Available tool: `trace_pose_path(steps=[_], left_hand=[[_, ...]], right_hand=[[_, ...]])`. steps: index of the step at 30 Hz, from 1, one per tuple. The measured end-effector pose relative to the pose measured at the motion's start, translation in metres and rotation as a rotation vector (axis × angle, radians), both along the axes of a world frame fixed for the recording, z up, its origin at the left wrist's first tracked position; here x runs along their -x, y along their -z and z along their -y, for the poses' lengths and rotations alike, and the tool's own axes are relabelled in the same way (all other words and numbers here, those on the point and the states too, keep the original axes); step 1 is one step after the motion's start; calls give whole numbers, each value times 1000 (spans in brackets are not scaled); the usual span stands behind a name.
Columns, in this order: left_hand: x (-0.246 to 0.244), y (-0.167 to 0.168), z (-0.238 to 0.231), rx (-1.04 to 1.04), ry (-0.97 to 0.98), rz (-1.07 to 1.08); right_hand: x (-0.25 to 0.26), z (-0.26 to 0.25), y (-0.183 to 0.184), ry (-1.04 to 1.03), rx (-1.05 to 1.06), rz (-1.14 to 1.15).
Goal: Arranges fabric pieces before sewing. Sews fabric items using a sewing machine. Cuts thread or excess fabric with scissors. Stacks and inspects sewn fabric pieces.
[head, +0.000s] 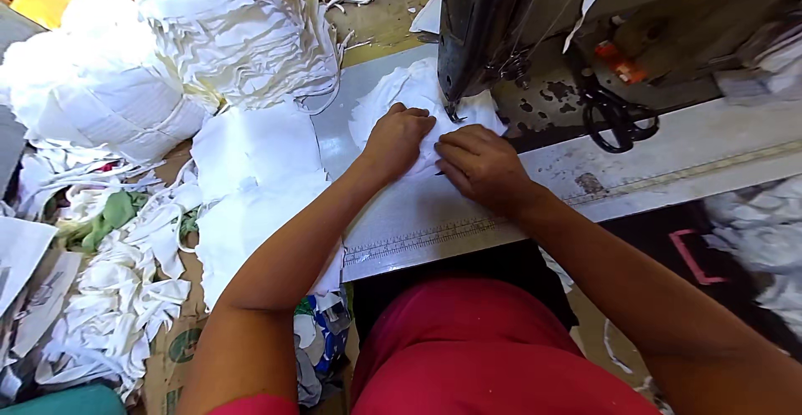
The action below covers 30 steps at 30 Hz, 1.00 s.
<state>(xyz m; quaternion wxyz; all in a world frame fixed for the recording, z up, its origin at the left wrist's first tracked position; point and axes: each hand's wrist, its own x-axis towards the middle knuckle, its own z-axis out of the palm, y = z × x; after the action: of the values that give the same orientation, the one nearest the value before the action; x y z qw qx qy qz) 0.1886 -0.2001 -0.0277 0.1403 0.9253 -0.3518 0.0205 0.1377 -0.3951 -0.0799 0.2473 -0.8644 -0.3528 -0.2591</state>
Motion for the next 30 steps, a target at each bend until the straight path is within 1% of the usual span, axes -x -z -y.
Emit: trace_pose_path(steps=[2, 5, 8, 10, 12, 14, 16, 19, 21, 23, 24, 25, 27, 30], left_hand=[[-1, -3, 3, -46, -15, 7], [-9, -9, 6, -124, 1, -59], [-17, -17, 4, -176, 70, -109], [-25, -16, -2, -145, 180, -73], [-33, -12, -10, -69, 297, -64], [-34, -4, -15, 6, 336, -51], [-28, 2, -13, 34, 285, 15], [-15, 9, -2, -17, 149, 104], [-11, 13, 5, -3, 62, 122], [-11, 13, 11, 6, -16, 93], [-12, 13, 13, 11, -45, 77], [-13, 13, 15, 13, -75, 65], [-14, 10, 18, -4, -143, 13], [-15, 3, 24, -61, -237, -33]], right_hand=[[0, -3, 0, -55, 38, -60], [-1, -2, -1, -49, 83, -141], [-1, -1, -3, -13, 65, -170], [1, 0, -3, 40, 56, -170], [1, 4, -4, 83, 49, -168], [-1, 9, -3, 128, 41, -160], [-2, 15, -2, 168, 42, -161], [-3, 19, -4, 219, 58, -183], [-3, 19, -8, 253, 63, -164], [-1, 17, -7, 237, 24, -67], [2, 16, -6, 192, -9, -23], [4, 15, -5, 134, -26, -29], [7, 14, -4, 78, -2, -138], [5, 14, -7, 169, 57, -194]])
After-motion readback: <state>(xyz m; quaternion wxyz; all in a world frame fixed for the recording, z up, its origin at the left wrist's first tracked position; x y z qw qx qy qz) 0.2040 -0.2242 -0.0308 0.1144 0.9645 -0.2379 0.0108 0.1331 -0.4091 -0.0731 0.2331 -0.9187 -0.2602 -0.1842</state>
